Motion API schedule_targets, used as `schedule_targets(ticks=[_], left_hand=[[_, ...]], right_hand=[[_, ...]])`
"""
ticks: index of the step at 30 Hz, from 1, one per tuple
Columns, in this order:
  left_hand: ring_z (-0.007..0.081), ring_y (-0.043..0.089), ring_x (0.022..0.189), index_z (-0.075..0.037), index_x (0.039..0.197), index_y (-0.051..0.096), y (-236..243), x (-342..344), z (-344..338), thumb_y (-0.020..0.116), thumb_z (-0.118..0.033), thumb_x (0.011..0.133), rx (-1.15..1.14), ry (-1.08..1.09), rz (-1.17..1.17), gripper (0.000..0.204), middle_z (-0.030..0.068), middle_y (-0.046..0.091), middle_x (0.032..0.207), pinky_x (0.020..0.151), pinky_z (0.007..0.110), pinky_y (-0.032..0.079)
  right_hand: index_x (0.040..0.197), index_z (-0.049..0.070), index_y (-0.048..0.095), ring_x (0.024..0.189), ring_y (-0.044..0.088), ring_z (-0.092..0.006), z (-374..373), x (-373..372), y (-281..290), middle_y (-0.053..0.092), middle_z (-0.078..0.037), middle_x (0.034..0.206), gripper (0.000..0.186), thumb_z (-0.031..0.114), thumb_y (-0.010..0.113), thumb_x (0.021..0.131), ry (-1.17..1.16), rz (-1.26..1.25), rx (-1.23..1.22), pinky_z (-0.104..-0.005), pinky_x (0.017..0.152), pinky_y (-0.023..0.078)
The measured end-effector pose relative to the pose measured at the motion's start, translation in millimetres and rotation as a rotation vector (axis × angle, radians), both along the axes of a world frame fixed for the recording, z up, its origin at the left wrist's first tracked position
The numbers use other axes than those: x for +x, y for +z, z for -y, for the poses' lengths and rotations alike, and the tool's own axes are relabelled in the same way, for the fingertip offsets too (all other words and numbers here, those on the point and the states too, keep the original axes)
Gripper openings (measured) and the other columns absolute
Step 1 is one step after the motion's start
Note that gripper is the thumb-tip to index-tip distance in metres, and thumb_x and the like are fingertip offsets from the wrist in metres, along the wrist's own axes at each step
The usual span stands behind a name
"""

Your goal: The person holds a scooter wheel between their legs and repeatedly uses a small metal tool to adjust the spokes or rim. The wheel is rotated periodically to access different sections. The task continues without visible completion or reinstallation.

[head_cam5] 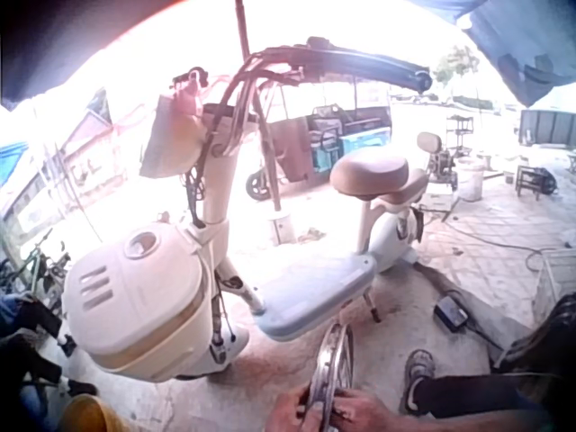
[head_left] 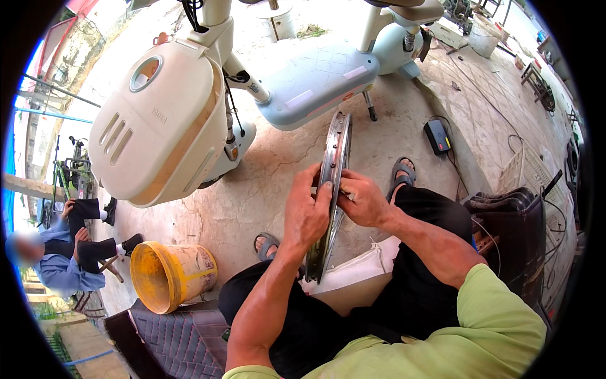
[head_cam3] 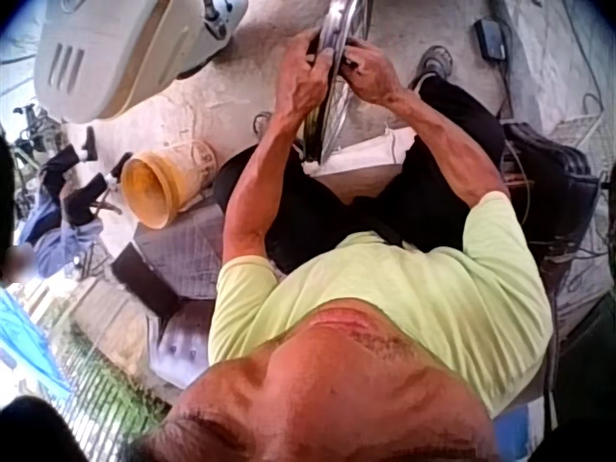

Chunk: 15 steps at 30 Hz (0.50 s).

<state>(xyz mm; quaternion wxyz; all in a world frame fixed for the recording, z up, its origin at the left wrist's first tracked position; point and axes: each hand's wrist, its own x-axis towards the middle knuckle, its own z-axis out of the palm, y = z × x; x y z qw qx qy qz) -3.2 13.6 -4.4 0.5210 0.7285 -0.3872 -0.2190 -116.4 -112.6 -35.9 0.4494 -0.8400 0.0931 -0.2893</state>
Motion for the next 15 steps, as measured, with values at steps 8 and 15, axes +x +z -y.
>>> schedule_targets(ticks=[8,15], left_hand=[[0.019,0.062,0.106,0.0,0.137,0.054,-4,-1,4,0.058,-0.009,0.101,-0.047,0.003,-0.158,0.038,0.012,0.064,0.119,0.094,0.033,0.05],[0.0172,0.062,0.101,-0.002,0.138,0.054,10,-6,5,0.057,-0.011,0.101,0.009,-0.005,-0.187,0.038,0.0108,0.065,0.113,0.09,0.032,0.051]], right_hand=[[0.105,0.002,0.072,0.085,0.068,-0.0331,22,2,10,0.069,-0.017,0.096,0.018,0.009,0.07,0.089,-0.209,-0.083,0.135,-0.0394,0.075,0.054],[0.111,0.002,0.071,0.086,0.068,-0.0254,40,10,-7,0.069,-0.013,0.104,0.018,0.008,0.064,0.097,-0.009,-0.218,0.2,-0.0346,0.079,0.055]])
